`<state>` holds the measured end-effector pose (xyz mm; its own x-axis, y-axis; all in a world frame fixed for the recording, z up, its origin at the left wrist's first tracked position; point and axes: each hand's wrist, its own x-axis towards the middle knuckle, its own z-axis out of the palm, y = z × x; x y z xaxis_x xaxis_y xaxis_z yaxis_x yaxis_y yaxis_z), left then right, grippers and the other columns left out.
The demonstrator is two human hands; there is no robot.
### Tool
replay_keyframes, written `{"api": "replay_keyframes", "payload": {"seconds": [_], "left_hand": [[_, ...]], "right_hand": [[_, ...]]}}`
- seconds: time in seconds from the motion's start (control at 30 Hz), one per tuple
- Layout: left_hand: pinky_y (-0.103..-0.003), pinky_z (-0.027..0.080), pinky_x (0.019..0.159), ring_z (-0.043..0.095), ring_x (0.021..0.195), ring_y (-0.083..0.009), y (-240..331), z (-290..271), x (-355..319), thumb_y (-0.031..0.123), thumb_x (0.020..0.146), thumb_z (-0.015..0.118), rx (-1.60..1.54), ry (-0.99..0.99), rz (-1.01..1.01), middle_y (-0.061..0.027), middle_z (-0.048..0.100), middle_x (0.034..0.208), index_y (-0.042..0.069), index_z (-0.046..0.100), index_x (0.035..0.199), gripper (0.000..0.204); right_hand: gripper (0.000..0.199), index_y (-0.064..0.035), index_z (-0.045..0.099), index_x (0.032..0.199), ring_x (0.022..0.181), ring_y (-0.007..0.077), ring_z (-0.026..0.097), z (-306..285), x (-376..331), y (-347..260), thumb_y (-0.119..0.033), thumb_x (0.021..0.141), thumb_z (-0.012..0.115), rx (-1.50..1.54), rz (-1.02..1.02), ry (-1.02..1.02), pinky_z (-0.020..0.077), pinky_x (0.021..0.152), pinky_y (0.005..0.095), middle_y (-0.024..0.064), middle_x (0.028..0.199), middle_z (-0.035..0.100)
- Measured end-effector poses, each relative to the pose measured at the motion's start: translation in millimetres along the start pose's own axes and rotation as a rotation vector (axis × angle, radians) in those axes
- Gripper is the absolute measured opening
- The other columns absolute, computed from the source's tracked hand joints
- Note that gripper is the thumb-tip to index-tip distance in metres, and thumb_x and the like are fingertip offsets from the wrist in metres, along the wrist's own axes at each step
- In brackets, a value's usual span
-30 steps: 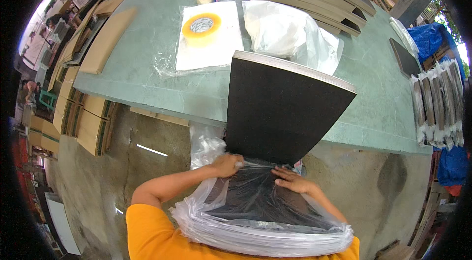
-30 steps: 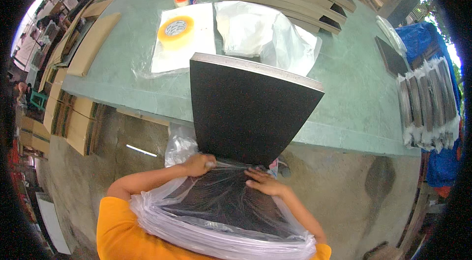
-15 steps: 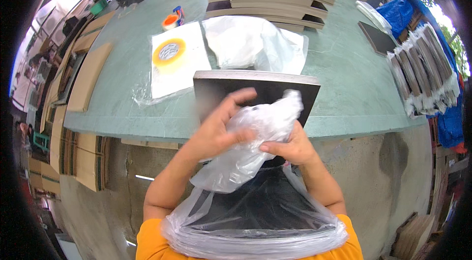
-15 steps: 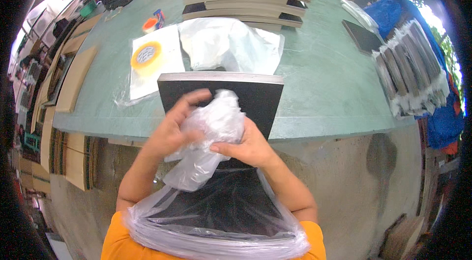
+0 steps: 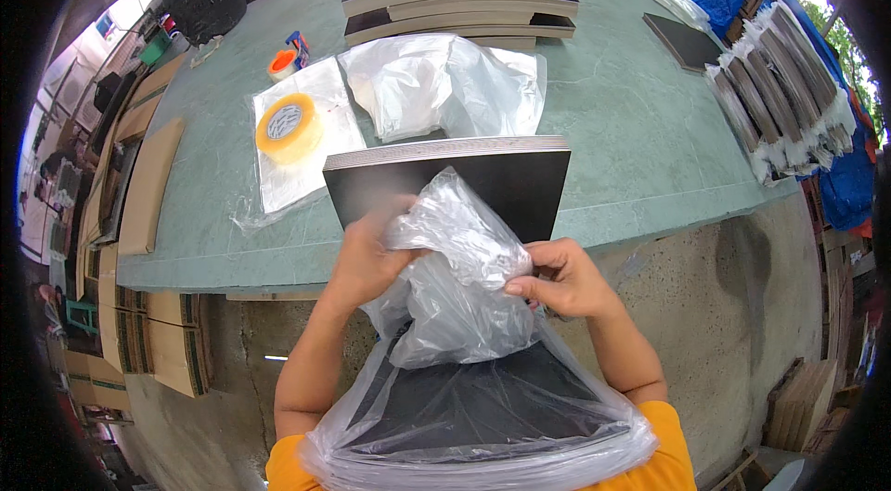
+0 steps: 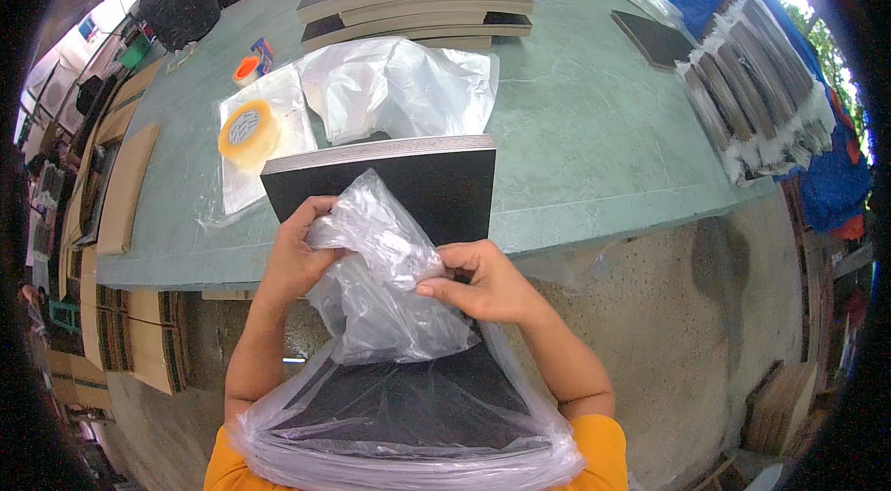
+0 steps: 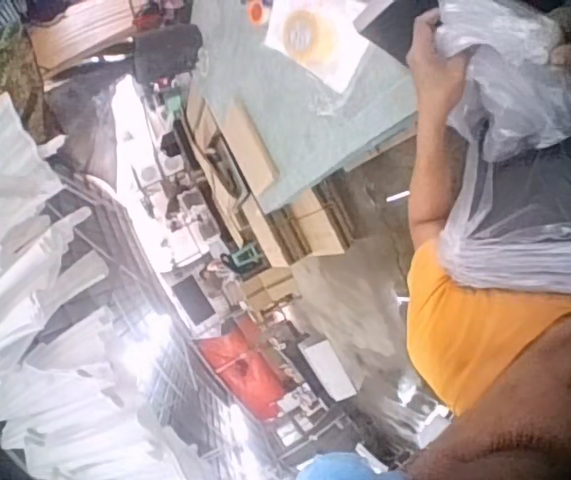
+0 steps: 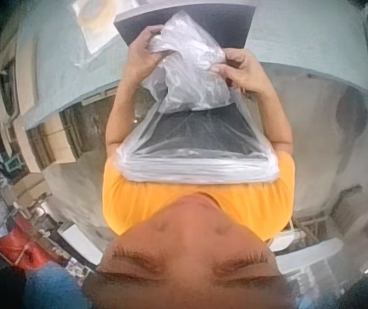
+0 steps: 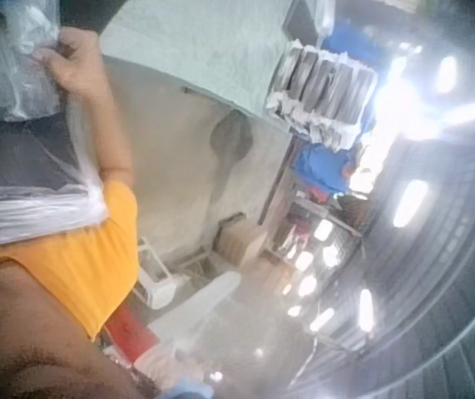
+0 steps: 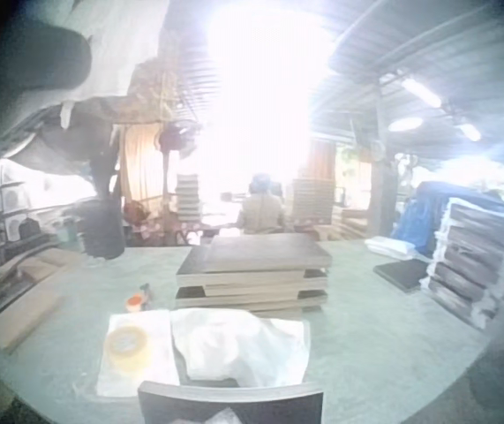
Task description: The person places a black board into a plastic sleeve and smooths the plastic around it, repeating this for multiple boards from a stack.
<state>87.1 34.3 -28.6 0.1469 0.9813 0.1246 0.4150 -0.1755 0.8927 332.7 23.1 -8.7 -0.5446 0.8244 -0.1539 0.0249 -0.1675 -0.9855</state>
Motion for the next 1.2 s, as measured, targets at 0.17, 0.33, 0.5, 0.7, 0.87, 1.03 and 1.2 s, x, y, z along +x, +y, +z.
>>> {"api": "replay_keyframes", "payload": {"seconds": [0.17, 0.33, 0.5, 0.7, 0.87, 1.03, 1.2], "left_hand": [[-0.024, 0.042, 0.074, 0.054, 0.082, -0.012, 14.1, -12.8, 3.1, -0.003, 0.064, 0.063, 0.287, 0.076, 0.196, -0.0044, 0.058, 0.088, 0.002, 0.053, 0.098, 0.036], [-0.024, 0.043, 0.068, 0.055, 0.075, -0.0148, 45.4, -8.2, -8.7, 0.005, 0.069, 0.065, 0.379, 0.238, 0.245, -0.0085, 0.057, 0.085, 0.003, 0.053, 0.103, 0.036], [-0.025, 0.044, 0.063, 0.054, 0.074, -0.0155, 61.6, 52.5, -25.9, 0.005, 0.073, 0.061, -0.129, -0.11, 0.085, -0.0104, 0.056, 0.083, 0.004, 0.055, 0.103, 0.031], [-0.033, 0.042, 0.079, 0.054, 0.09, -0.0231, -48.0, -20.7, -48.6, 0.016, 0.08, 0.052, 0.19, 0.062, -0.206, -0.0149, 0.057, 0.095, -0.001, 0.059, 0.095, 0.024], [-0.029, 0.046, 0.075, 0.055, 0.085, -0.0184, -79.6, -101.6, -64.6, 0.007, 0.079, 0.052, -0.392, 0.818, -0.126, -0.0112, 0.056, 0.094, 0.0, 0.051, 0.106, 0.028], [-0.024, 0.045, 0.062, 0.053, 0.068, -0.0141, 14.7, -24.4, -28.1, 0.002, 0.072, 0.055, -0.49, 0.423, 0.064, -0.0063, 0.055, 0.08, 0.003, 0.053, 0.087, 0.015], [-0.024, 0.04, 0.057, 0.049, 0.063, -0.0064, 61.4, 21.1, -21.8, 0.017, 0.077, 0.06, -0.226, -0.288, 0.044, -0.0023, 0.057, 0.067, 0.001, 0.057, 0.075, 0.017]], "right_hand": [[0.015, 0.002, 0.057, 0.071, 0.055, 0.0087, 0.045, -23.8, 1.9, -3.0, -0.01, 0.071, 0.066, -0.472, -0.227, -0.151, 0.0364, 0.05, 0.0256, 0.0058, 0.059, 0.05], [0.019, 0.0007, 0.056, 0.064, 0.052, 0.0056, 0.043, -22.5, -0.7, 5.6, -0.013, 0.071, 0.067, -0.252, -0.071, 0.12, 0.0352, 0.048, 0.0238, -0.0001, 0.059, 0.051], [0.02, -0.005, 0.057, 0.064, 0.058, 0.0032, 0.045, 5.8, 11.2, 30.8, -0.02, 0.073, 0.066, -0.039, -0.155, 0.13, 0.0356, 0.049, 0.0203, -0.0034, 0.064, 0.053], [0.016, 0.0017, 0.058, 0.086, 0.066, 0.0149, 0.058, -41.1, -2.2, 18.3, -0.014, 0.082, 0.056, 0.82, -0.119, 0.422, 0.0475, 0.062, 0.0268, 0.0084, 0.078, 0.061], [0.015, 0.0031, 0.058, 0.084, 0.069, 0.0158, 0.059, -71.3, -20.5, 41.7, -0.011, 0.08, 0.058, 0.548, -0.168, 0.211, 0.0477, 0.064, 0.0277, 0.0101, 0.08, 0.061], [0.016, 0.0003, 0.059, 0.084, 0.068, 0.0116, 0.056, -17.1, 7.9, 25.5, -0.015, 0.079, 0.06, 0.251, -0.158, -0.006, 0.0447, 0.063, 0.0248, 0.0062, 0.078, 0.061], [0.024, -0.0021, 0.057, 0.081, 0.065, 0.0089, 0.051, 23.9, 22.5, 17.8, -0.026, 0.081, 0.059, 0.546, -0.19, -0.05, 0.0414, 0.06, 0.0235, 0.0024, 0.073, 0.057]]}}
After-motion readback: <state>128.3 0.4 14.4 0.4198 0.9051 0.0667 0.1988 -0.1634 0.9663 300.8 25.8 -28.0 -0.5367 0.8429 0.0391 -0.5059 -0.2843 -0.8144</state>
